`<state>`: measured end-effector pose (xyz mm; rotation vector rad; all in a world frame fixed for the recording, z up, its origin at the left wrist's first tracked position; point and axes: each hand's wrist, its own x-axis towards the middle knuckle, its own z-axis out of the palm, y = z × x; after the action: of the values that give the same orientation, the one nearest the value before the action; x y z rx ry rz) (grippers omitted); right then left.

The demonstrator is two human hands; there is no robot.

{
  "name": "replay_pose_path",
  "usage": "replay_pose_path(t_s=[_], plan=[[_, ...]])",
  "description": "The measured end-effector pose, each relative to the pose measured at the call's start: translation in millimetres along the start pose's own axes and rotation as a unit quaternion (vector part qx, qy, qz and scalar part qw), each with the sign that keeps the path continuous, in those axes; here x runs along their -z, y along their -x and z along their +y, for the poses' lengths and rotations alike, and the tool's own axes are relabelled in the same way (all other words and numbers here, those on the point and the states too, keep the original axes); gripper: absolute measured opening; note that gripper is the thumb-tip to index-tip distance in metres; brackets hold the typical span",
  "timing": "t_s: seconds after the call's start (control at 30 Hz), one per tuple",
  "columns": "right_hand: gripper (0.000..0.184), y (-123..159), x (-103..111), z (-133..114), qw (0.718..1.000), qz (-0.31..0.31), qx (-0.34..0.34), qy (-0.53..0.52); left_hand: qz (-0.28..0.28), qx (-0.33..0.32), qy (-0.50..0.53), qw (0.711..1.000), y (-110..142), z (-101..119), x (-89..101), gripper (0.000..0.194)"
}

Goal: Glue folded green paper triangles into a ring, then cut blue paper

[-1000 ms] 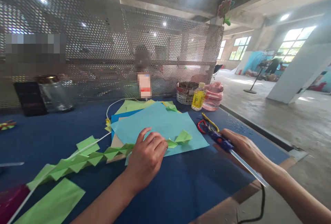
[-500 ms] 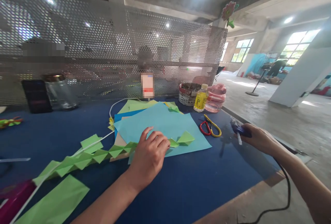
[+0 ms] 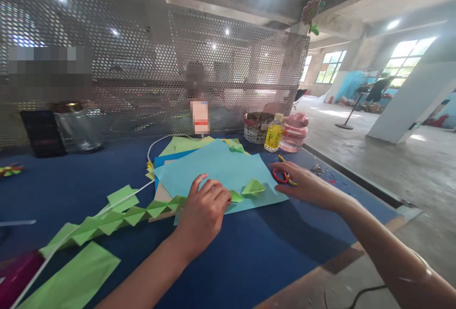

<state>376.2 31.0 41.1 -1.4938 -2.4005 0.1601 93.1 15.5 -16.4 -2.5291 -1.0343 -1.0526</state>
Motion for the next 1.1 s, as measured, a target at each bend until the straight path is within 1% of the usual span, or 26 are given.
replay_pose_path(t_s=[0.07,0.13,0.17,0.23,0.3,0.33,0.43,0.5,0.57,0.63,0.83,1.1], plan=[[0.06,-19,-11,-16,0.998,-0.045,0.021,-0.025,-0.002,0.004,0.005,1.0,0,0,1.0,0.021],[0.058,-32,-18,-22,0.995,-0.081,0.033,-0.04,-0.003,0.01,0.008,1.0,0,0,1.1,0.021],[0.053,-37,-21,-23,0.994,-0.092,0.037,-0.044,-0.004,0.013,0.009,1.0,0,-1,0.8,0.021],[0.033,-43,-24,-23,0.993,-0.099,0.041,-0.051,-0.009,0.019,0.013,1.0,1,-2,-0.6,0.021],[0.019,-45,-25,-22,0.994,-0.087,0.04,-0.059,-0.013,0.024,0.021,0.999,1,-4,-2.0,0.021],[0.017,-44,-26,-22,0.994,-0.076,0.037,-0.065,-0.015,0.027,0.027,0.999,1,-4,-2.5,0.021],[0.022,-40,-29,-22,0.995,-0.038,0.023,-0.089,-0.023,0.045,0.044,0.998,-1,-5,-2.3,0.022],[0.028,-36,-34,-23,0.99,-0.023,0.021,-0.135,-0.041,0.065,0.049,0.996,-3,-5,-1.3,0.021],[0.03,-33,-40,-26,0.981,-0.022,0.028,-0.189,-0.066,0.084,0.05,0.993,-5,-5,-0.5,0.019],[0.027,-30,-46,-28,0.975,-0.026,0.029,-0.218,-0.087,0.096,0.048,0.99,-6,-5,-0.5,0.017],[0.017,-28,-57,-35,0.976,-0.019,0.023,-0.215,-0.102,0.1,0.047,0.989,-6,-6,-4.5,0.015],[0.012,-25,-63,-44,0.982,0.004,0.055,-0.179,-0.114,0.105,0.043,0.987,-7,-6,-6.8,0.015]])
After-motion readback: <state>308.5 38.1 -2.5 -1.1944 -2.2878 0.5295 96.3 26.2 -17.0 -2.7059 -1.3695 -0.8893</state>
